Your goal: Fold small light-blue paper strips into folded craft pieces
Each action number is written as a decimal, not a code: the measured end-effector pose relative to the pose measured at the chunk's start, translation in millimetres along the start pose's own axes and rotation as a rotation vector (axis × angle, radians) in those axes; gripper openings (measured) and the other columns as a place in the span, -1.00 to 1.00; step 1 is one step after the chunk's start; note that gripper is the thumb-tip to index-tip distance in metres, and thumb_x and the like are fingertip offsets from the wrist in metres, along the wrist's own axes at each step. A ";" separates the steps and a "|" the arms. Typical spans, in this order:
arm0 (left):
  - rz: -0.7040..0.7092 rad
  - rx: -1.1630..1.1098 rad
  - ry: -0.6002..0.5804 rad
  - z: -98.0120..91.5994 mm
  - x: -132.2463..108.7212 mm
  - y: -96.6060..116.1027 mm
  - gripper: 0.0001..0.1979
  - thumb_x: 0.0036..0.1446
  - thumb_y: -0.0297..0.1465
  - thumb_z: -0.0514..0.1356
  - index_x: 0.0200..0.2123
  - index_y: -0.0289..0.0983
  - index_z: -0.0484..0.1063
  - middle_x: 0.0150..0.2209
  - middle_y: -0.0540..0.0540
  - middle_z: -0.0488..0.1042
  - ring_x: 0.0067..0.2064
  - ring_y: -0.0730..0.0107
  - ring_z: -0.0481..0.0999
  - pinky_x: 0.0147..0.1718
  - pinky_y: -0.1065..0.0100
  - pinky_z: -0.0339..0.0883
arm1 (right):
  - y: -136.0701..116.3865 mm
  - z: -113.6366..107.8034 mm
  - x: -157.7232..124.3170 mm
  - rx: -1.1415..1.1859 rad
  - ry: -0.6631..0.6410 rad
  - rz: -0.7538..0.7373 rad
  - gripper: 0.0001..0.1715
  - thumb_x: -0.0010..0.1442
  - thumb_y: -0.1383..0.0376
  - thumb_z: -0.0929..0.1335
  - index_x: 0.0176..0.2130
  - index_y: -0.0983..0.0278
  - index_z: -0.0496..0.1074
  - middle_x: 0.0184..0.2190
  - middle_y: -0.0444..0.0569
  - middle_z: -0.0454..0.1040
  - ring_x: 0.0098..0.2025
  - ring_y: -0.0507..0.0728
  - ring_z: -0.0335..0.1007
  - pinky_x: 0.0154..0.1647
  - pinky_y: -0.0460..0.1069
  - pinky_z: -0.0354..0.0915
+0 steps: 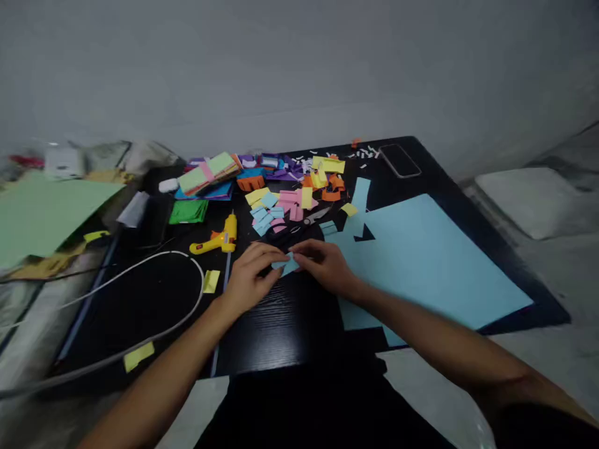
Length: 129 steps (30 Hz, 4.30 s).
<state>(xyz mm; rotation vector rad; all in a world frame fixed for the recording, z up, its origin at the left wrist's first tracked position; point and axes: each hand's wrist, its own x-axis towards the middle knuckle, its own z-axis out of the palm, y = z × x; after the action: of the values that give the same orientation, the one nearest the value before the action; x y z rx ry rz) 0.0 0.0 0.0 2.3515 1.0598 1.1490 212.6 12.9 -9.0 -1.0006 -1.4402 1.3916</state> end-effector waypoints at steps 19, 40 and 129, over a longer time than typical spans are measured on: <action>-0.011 -0.028 0.041 1.9 -0.2 1.9 -0.85 0.29 -0.50 0.30 -0.08 -0.23 0.54 -0.17 -0.11 0.63 -0.10 0.27 0.61 -0.05 0.20 0.47 | 4.3 -0.7 -0.7 -0.018 -0.028 -0.009 -0.74 0.23 0.20 0.47 -0.09 0.21 0.68 -0.15 0.00 0.71 -0.32 0.12 0.67 -0.19 0.08 0.62; 0.047 0.032 0.052 0.5 0.2 7.7 -0.82 0.31 -0.53 0.27 -0.07 -0.20 0.52 -0.20 -0.09 0.63 -0.11 0.24 0.59 -0.06 0.16 0.48 | -4.2 -1.7 1.2 -0.073 -0.030 0.028 -0.84 0.17 0.23 0.50 -0.24 0.25 0.58 -0.33 -0.08 0.63 -0.36 0.07 0.56 -0.24 0.00 0.49; -0.167 -0.026 0.149 6.6 -1.3 11.5 -0.85 0.26 -0.47 0.35 -0.10 -0.22 0.56 -0.06 -0.14 0.60 -0.03 0.27 0.62 -0.19 0.30 0.55 | 0.0 -3.5 2.7 -0.037 -0.049 0.043 -0.74 0.22 0.17 0.49 -0.13 0.27 0.64 -0.32 -0.05 0.66 -0.35 0.08 0.56 -0.16 0.04 0.47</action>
<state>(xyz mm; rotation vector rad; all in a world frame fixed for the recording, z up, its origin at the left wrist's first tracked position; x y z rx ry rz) 10.2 -8.5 1.6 2.1383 1.2566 1.2813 215.2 16.5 -8.9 -1.0320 -1.4933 1.4342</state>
